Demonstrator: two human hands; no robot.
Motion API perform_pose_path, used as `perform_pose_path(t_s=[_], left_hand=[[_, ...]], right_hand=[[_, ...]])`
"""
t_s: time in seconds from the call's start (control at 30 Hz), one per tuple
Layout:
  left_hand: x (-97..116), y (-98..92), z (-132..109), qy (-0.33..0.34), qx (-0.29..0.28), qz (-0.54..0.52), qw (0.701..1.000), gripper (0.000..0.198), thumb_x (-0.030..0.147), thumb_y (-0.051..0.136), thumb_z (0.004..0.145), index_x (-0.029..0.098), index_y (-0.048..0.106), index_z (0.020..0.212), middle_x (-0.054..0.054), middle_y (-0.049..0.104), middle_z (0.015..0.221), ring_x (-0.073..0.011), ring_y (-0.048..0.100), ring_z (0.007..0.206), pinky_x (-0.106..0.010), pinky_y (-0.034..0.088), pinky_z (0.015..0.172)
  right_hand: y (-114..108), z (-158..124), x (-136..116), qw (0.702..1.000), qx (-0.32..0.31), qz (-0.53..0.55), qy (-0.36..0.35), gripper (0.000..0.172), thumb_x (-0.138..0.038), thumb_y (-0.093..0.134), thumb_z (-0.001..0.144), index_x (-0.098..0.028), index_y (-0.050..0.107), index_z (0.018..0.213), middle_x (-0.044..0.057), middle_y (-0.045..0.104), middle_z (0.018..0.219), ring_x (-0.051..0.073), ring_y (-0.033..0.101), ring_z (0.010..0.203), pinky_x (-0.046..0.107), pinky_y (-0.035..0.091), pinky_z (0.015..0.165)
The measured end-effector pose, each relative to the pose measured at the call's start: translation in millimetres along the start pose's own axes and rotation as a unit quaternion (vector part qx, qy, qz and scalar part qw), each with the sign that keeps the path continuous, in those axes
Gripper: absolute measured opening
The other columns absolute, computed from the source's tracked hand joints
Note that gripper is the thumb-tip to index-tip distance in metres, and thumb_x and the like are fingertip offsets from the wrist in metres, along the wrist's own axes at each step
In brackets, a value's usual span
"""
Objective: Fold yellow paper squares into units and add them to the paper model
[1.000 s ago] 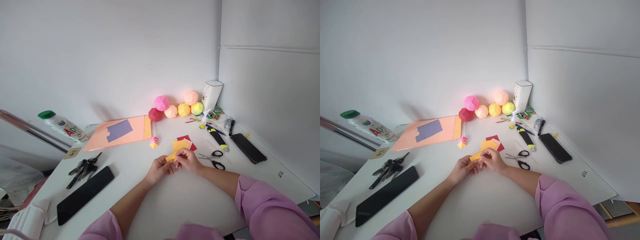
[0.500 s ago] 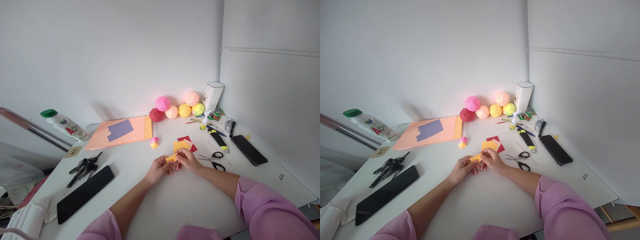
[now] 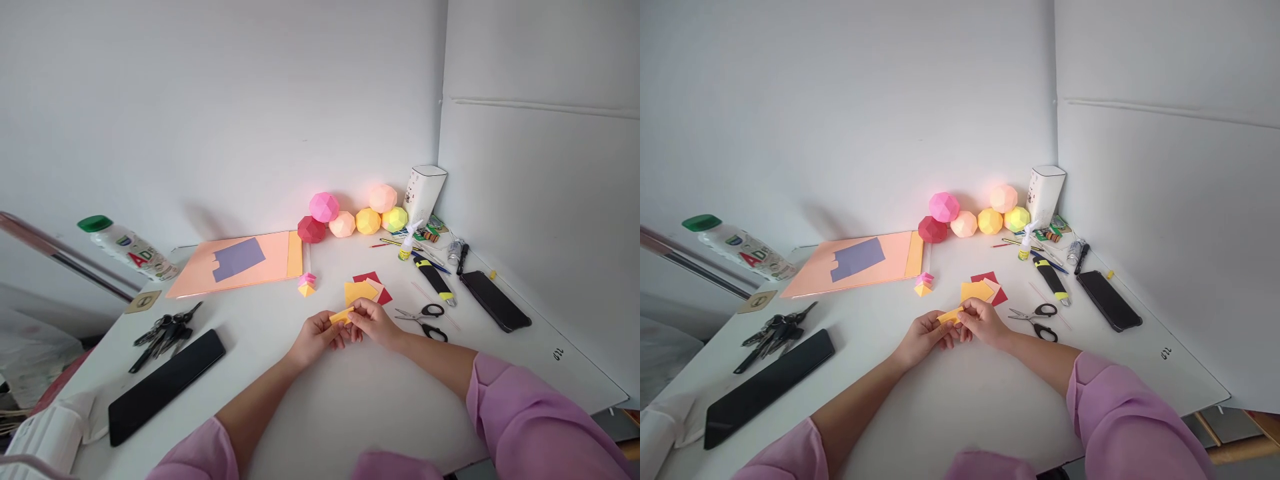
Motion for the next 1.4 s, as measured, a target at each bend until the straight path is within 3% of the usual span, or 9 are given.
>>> perform_pose_path(t_s=[1.4], left_hand=[[-4,0.8,3,0.009,-0.015,-0.012,1.0,0.031,0.043,0.059,0.079,0.013,0.057,0.085,-0.006,0.067,0.07,-0.013,0.06,0.053,-0.025,0.043,0.05]], right_hand=[[2,-1,-1,1.0,-0.016,-0.02,0.002,0.025,-0.041,0.055,0.082,-0.017,0.048,0.083,-0.003,0.059,0.061,0.01,0.057,0.046,0.02,0.041,0.042]])
Point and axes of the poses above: each hand's wrist, its own z-axis towards the middle knuckle, its own y-axis out of the palm, x = y × z, the point moved 8 cm from there along z, towards the middle knuckle
